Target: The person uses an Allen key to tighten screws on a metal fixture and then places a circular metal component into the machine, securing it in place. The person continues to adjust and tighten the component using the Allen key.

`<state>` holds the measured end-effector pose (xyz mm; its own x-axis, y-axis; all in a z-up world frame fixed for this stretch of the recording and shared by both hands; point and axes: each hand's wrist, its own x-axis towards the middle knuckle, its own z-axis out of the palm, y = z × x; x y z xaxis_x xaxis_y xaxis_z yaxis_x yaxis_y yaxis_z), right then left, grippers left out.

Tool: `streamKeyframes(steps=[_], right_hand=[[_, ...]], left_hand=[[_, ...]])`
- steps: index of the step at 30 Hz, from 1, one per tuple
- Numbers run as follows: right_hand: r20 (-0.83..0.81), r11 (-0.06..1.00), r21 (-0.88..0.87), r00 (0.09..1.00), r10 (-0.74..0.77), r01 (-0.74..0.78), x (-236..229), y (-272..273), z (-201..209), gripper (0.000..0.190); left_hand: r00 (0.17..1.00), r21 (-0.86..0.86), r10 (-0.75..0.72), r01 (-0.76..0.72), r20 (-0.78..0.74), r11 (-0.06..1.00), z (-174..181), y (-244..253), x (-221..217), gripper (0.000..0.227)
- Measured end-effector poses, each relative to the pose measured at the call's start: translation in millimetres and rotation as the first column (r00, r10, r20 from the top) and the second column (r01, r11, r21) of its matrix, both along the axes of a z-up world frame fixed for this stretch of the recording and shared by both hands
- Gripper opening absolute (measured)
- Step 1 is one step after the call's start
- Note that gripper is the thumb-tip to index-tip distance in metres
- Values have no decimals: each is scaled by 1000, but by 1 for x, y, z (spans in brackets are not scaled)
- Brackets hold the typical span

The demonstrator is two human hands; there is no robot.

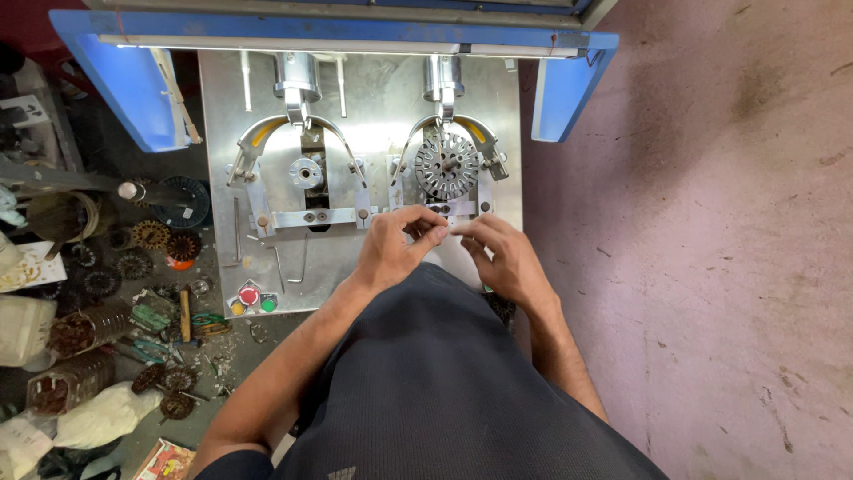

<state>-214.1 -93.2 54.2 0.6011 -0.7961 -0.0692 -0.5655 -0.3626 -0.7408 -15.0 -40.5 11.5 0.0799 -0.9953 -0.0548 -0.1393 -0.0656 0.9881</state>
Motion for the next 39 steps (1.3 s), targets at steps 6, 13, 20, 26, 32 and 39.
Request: streamKeyframes(steps=[6,13,20,26,32,39], right_hand=[[138,939,-275,975,-173,205,-2,-51,0,17],[312,754,-585,941,-131,299,8,-145,-13,17],[294,664,-695,952,-88,276,29,-217,-31,28],[268,596,-741,950,-160,309,44,-215,-58,19],[278,623,-727,954,-117,288,39,-211,-50,20],[206,580,-776,969,-140,248,38,-218,-54,30]], left_hand=[[978,-164,-10,45,208,985,32,15,1,10],[957,-249,-46,121,287,961,36,19,3,8],[957,-153,38,7,288,988,5,7,4,10],[911,-2,273,-286,310,958,-49,-69,19,11],[918,9,88,-99,388,995,-51,-99,14,10],[910,3,-306,318,281,948,2,-37,-3,13]])
